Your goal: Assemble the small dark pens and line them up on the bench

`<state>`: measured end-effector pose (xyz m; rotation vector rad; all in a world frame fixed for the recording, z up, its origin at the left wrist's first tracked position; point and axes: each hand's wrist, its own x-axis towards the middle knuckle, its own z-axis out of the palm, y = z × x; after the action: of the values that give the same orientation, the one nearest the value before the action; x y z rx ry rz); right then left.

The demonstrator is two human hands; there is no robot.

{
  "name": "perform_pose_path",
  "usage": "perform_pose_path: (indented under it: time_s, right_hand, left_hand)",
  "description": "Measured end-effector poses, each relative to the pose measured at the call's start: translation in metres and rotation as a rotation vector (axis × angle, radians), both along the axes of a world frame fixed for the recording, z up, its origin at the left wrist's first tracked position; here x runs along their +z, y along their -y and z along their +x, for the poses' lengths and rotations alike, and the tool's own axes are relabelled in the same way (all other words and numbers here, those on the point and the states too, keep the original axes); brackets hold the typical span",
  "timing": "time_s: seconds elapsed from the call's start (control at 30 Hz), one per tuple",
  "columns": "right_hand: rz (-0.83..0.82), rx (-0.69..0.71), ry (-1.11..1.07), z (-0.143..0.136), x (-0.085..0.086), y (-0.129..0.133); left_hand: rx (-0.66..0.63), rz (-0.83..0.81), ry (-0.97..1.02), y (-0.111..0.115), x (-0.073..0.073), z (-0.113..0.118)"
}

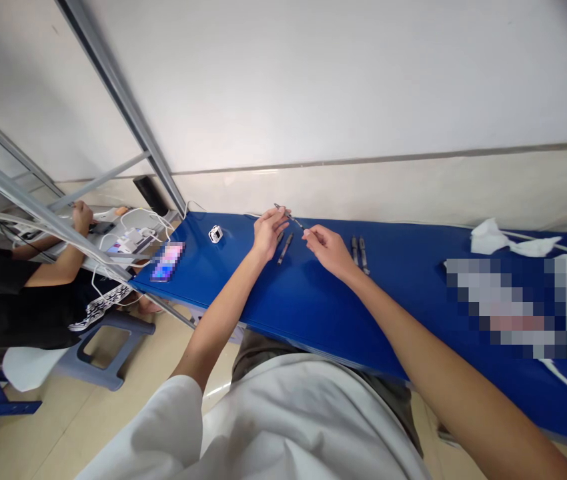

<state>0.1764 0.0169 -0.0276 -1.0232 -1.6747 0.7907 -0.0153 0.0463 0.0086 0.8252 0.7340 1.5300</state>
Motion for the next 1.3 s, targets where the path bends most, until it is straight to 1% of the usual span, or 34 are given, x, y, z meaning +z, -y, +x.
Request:
perform_pose_path:
  time_s: [0.2, 0.77, 0.93, 1.3]
  right_hand:
    - [0.003, -0.001, 0.0, -0.001, 0.004, 0.003]
    - [0.021, 0.001, 0.012, 0.0, 0.0, 0.0]
    - [0.03, 0.001, 0.013, 0.0, 0.0, -0.001]
    - [0.04, -0.016, 0.032, -0.001, 0.007, 0.006]
  left_hand:
    - [-0.013, 0.018, -0.011, -0.002, -0.003, -0.001]
    - [-0.021, 0.022, -0.003, -0.004, -0.007, 0.0]
    - [-0.04, 0.018, -0.019, -0.001, -0.005, 0.001]
    - [-0.002, 0.023, -0.049, 0.013, 0.006, 0.008]
